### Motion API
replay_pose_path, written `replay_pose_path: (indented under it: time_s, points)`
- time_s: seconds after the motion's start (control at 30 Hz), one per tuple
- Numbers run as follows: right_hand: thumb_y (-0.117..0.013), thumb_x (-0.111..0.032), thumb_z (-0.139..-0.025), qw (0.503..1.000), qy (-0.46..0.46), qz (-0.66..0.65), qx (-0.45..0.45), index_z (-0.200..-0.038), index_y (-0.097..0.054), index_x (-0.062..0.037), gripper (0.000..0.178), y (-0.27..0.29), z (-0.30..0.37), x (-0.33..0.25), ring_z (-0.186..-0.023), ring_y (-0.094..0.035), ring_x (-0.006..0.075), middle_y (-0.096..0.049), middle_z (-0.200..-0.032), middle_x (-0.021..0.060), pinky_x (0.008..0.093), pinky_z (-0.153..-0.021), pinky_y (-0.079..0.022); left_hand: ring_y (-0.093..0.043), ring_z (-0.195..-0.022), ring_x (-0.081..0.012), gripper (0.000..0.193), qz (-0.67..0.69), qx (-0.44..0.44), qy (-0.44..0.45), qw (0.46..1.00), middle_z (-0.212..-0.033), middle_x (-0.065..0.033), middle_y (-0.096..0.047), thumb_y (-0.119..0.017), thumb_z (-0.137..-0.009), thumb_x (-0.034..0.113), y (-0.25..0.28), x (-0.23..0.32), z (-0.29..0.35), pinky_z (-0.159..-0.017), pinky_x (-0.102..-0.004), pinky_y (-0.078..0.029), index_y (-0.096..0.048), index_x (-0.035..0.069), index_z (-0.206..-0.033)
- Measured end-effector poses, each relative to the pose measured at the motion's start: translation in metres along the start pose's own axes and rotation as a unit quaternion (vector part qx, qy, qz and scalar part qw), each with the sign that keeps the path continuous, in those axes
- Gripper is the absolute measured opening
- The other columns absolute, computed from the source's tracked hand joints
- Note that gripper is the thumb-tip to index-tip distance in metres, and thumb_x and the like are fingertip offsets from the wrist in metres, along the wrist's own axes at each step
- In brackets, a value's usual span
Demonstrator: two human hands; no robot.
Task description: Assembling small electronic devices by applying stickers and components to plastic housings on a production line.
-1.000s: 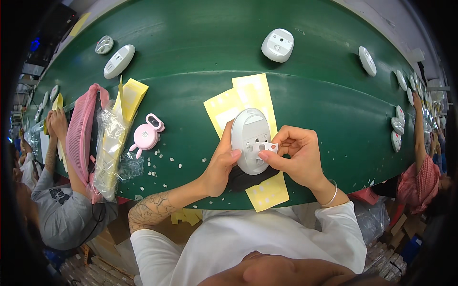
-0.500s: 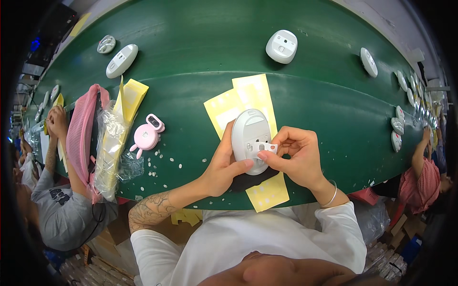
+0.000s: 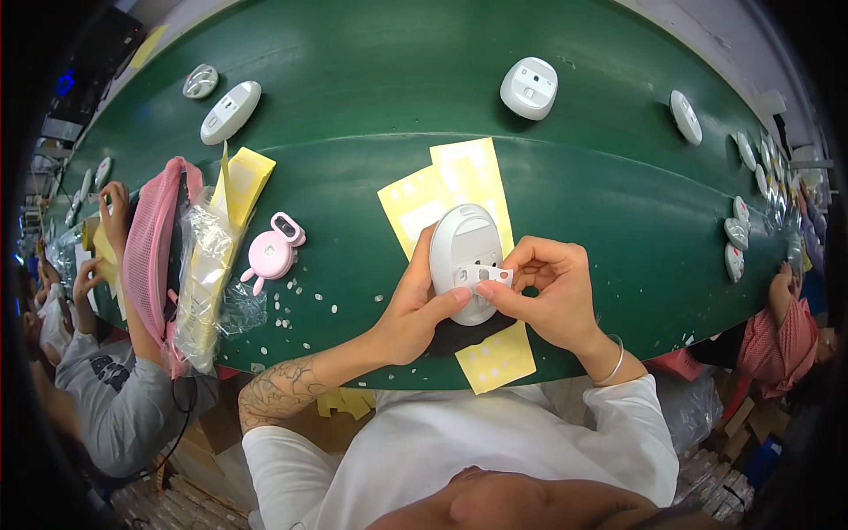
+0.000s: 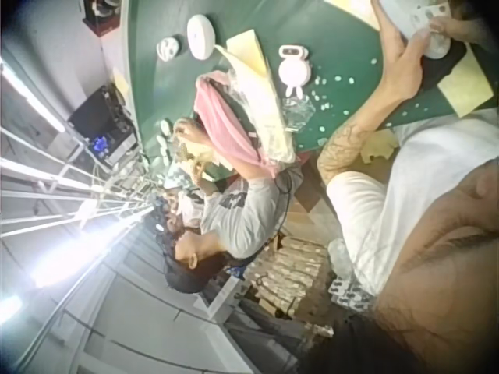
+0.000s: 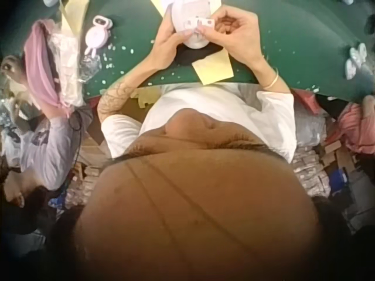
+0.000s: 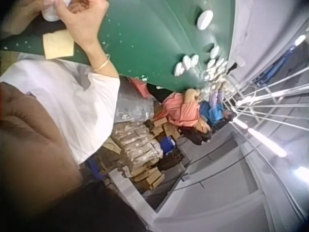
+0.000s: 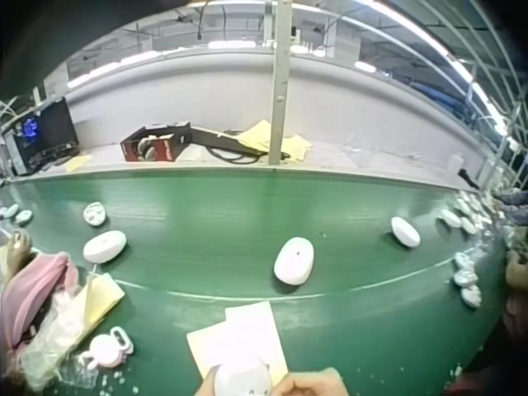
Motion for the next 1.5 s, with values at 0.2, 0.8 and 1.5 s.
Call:
replay_pose_path:
  time_s: [0.2, 0.8, 1.5]
  points:
    - [-0.074, 0.002, -0.075, 1.000, -0.004, -0.001, 0.000, -0.073, -0.058, 0.0022, 0.017, -0.0006, 0.0002, -0.0011, -0.060, -0.059, 0.0044, -0.062, -0.070, 0.0044, 0.0165, -0.054, -0.047, -0.040, -0.125, -0.0215, 0.065, -0.018, -0.004, -0.001, 1.000, -0.135, -0.0142, -0.039, -0.048, -0.088, 0.009, 0.0000, -0.0008, -0.0008, -0.105, -0.0359, -0.032, -0.015, 0.003, -0.144]
    - [-0.076, -0.001, -0.074, 0.999, 0.021, 0.041, 0.007, -0.072, -0.060, 0.0015, 0.016, -0.0011, 0.0001, -0.0023, -0.057, -0.058, 0.0036, -0.063, -0.067, 0.0033, 0.0160, -0.053, -0.046, -0.042, -0.120, -0.0186, 0.058, 0.003, 0.010, -0.011, 1.000, -0.128, -0.0131, -0.043, -0.048, -0.092, 0.012, 0.0018, -0.0016, -0.0007, -0.102, -0.0337, -0.034, -0.020, 0.001, -0.141]
    - [-0.076, -0.006, -0.075, 0.997, 0.057, 0.059, 0.016, -0.071, -0.064, 0.0025, 0.016, -0.0012, 0.0012, -0.0010, -0.054, -0.056, 0.0022, -0.064, -0.064, 0.0023, 0.0158, -0.050, -0.045, -0.046, -0.124, -0.0247, 0.056, -0.047, 0.029, -0.014, 0.998, -0.137, -0.0183, -0.043, -0.045, -0.093, 0.024, 0.0009, -0.0022, -0.0005, -0.104, -0.0368, -0.037, -0.023, 0.002, -0.139]
Point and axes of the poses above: each hand's wrist, its own z-axis away from the middle knuckle, its own y-axis out of the back of the hand, x = y × z, the point moved 5 cm from there along -z, towards the middle knuckle
